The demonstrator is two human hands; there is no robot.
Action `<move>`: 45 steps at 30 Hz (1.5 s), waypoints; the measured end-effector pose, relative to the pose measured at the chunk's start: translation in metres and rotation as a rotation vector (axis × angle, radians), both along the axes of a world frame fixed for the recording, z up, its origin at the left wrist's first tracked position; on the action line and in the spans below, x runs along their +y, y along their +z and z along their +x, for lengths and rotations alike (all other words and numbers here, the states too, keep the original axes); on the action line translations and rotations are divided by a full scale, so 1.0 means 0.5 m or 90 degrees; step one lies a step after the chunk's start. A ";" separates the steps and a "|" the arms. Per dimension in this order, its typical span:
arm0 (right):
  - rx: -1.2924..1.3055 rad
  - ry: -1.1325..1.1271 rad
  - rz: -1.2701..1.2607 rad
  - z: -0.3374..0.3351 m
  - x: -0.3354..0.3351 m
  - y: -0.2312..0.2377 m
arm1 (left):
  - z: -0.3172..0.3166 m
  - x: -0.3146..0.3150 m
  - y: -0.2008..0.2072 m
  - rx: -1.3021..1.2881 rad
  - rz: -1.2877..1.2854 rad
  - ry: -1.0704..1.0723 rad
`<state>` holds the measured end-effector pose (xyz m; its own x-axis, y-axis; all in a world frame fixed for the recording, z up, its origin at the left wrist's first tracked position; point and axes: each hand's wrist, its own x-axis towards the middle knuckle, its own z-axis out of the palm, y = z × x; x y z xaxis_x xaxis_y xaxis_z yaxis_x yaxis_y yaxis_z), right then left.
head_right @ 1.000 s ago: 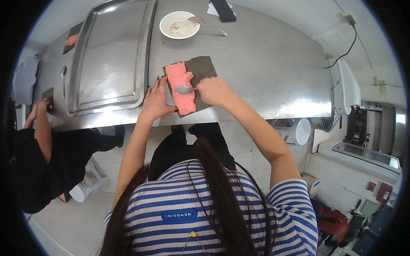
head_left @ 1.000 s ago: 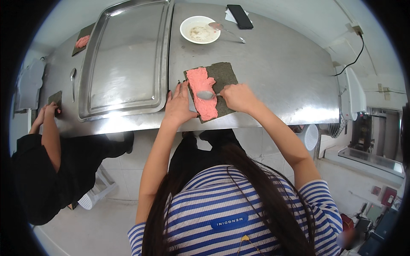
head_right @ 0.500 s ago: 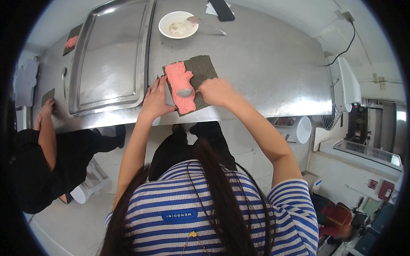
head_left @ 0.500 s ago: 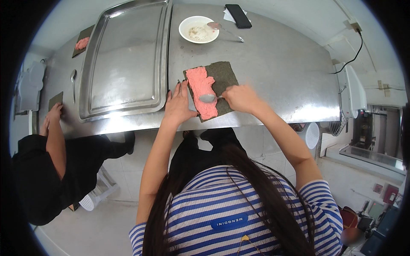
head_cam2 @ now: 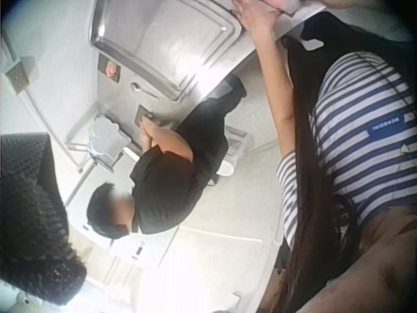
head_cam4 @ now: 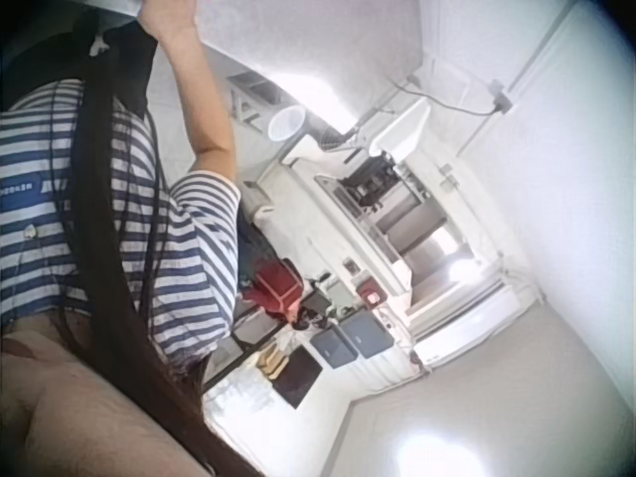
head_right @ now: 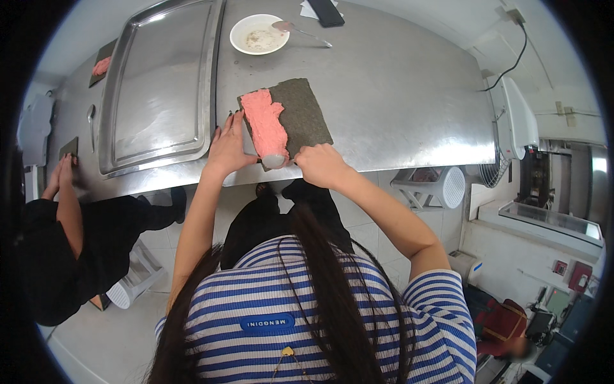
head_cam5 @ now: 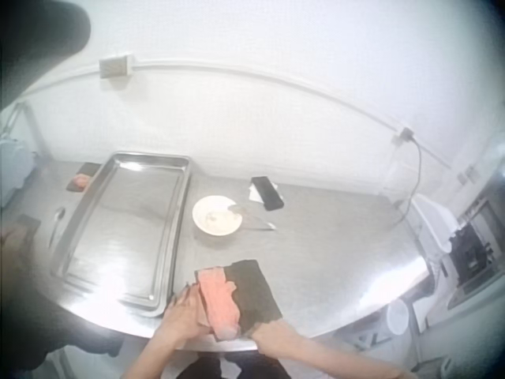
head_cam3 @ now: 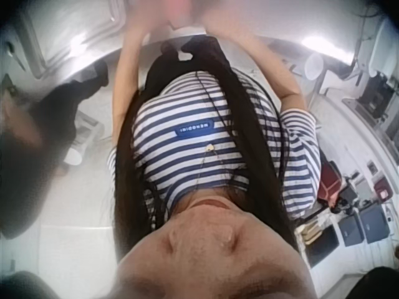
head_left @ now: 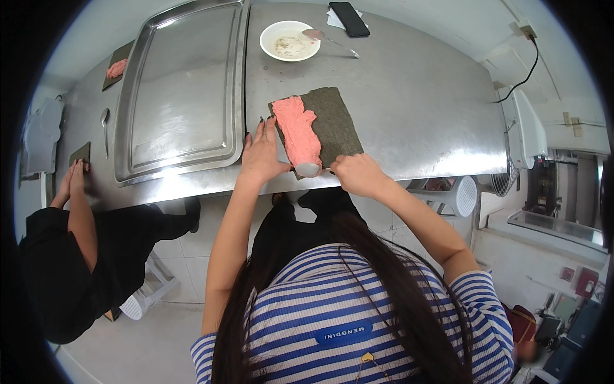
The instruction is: The person spreads a pink paste onto a sheet of nori using a spoon, then rolls the nori into a cylindrical shape and places it on a metal tray. The person repeats this process with additional nori sheets.
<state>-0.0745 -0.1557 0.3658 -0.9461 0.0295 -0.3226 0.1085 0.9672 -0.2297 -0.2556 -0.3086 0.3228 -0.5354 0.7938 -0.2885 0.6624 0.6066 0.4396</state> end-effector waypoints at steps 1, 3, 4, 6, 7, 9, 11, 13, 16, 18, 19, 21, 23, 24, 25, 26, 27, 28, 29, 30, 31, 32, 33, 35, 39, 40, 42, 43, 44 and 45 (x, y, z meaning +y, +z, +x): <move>0.005 0.006 0.000 0.001 -0.002 0.003 | -0.001 0.000 0.001 0.002 -0.004 0.000; 0.004 0.033 0.026 0.003 0.002 0.007 | 0.001 0.001 0.004 0.002 -0.012 -0.003; 0.004 0.047 0.038 0.005 0.006 0.009 | 0.001 0.002 0.005 0.001 -0.017 -0.005; 0.028 0.043 0.051 0.007 0.018 0.011 | 0.001 0.002 0.003 0.006 -0.017 -0.010; 0.041 0.041 0.058 0.008 0.025 0.011 | 0.001 0.003 0.002 0.008 -0.018 -0.012; 0.035 0.038 0.082 0.011 0.038 0.006 | 0.000 0.003 0.001 0.009 -0.019 -0.018; 0.036 0.034 0.099 0.016 0.050 0.000 | -0.001 0.003 -0.001 0.012 -0.018 -0.022; 0.042 0.033 0.108 0.021 0.062 -0.004 | -0.001 0.003 -0.005 0.016 -0.016 -0.025; 0.051 0.017 0.124 0.023 0.089 -0.004 | -0.001 0.003 -0.001 0.013 -0.015 -0.019; 0.053 -0.020 0.098 0.026 0.113 0.012 | 0.000 0.000 -0.005 0.010 -0.004 -0.018; 0.054 -0.038 0.085 0.024 0.119 0.022 | -0.001 -0.001 -0.007 0.010 0.002 -0.016; 0.086 -0.074 0.057 0.016 0.116 0.042 | -0.003 -0.002 -0.011 0.014 0.001 -0.016; 0.122 -0.065 0.047 0.016 0.109 0.041 | -0.001 0.001 -0.008 0.015 -0.001 -0.018; 0.145 -0.033 0.049 0.010 0.099 0.027 | 0.000 0.002 -0.005 0.014 -0.005 -0.016; 0.167 -0.002 0.052 0.003 0.091 0.014 | 0.000 0.003 -0.001 0.013 -0.008 -0.015; 0.193 0.004 0.056 -0.003 0.087 0.002 | 0.000 0.004 -0.001 0.011 -0.006 -0.017; 0.218 0.010 0.061 -0.012 0.085 -0.011 | 0.000 0.005 -0.002 0.009 -0.003 -0.018; 0.244 0.017 0.063 -0.022 0.084 -0.022 | -0.001 0.003 -0.003 0.007 -0.003 -0.017; 0.254 0.012 0.066 -0.034 0.085 -0.029 | -0.001 0.002 -0.004 0.008 -0.004 -0.018; 0.264 0.007 0.069 -0.047 0.089 -0.036 | -0.001 0.002 -0.004 0.009 -0.004 -0.018; 0.273 0.002 0.073 -0.059 0.094 -0.041 | -0.001 0.002 -0.005 0.009 -0.004 -0.019; 0.269 -0.002 0.072 -0.072 0.100 -0.045 | -0.001 0.002 -0.007 0.010 -0.001 -0.018; 0.266 -0.006 0.072 -0.085 0.106 -0.050 | -0.001 0.001 -0.009 0.011 0.002 -0.017; 0.265 -0.015 0.078 -0.109 0.118 -0.058 | -0.002 0.000 -0.011 0.011 0.004 -0.015; 0.273 -0.042 0.088 -0.142 0.130 -0.064 | 0.000 0.001 -0.006 0.001 -0.006 -0.011; 0.277 -0.051 0.086 -0.149 0.132 -0.063 | 0.000 0.001 -0.004 -0.001 -0.007 -0.010; 0.286 -0.062 0.086 -0.158 0.140 -0.075 | -0.001 0.001 -0.008 -0.003 -0.005 -0.011; 0.290 -0.068 0.086 -0.162 0.142 -0.078 | -0.001 0.001 -0.009 -0.004 -0.003 -0.012; 0.281 -0.077 0.097 -0.167 0.145 -0.079 | 0.000 0.001 -0.010 -0.005 -0.004 -0.011; 0.271 -0.087 0.107 -0.173 0.148 -0.080 | 0.000 0.002 -0.009 -0.006 -0.004 -0.010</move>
<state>-0.1609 -0.0818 0.3256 -0.9769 0.1809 0.1134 0.1669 0.9783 -0.1228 -0.2556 -0.3075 0.3184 -0.5199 0.8002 -0.2988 0.6674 0.5989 0.4427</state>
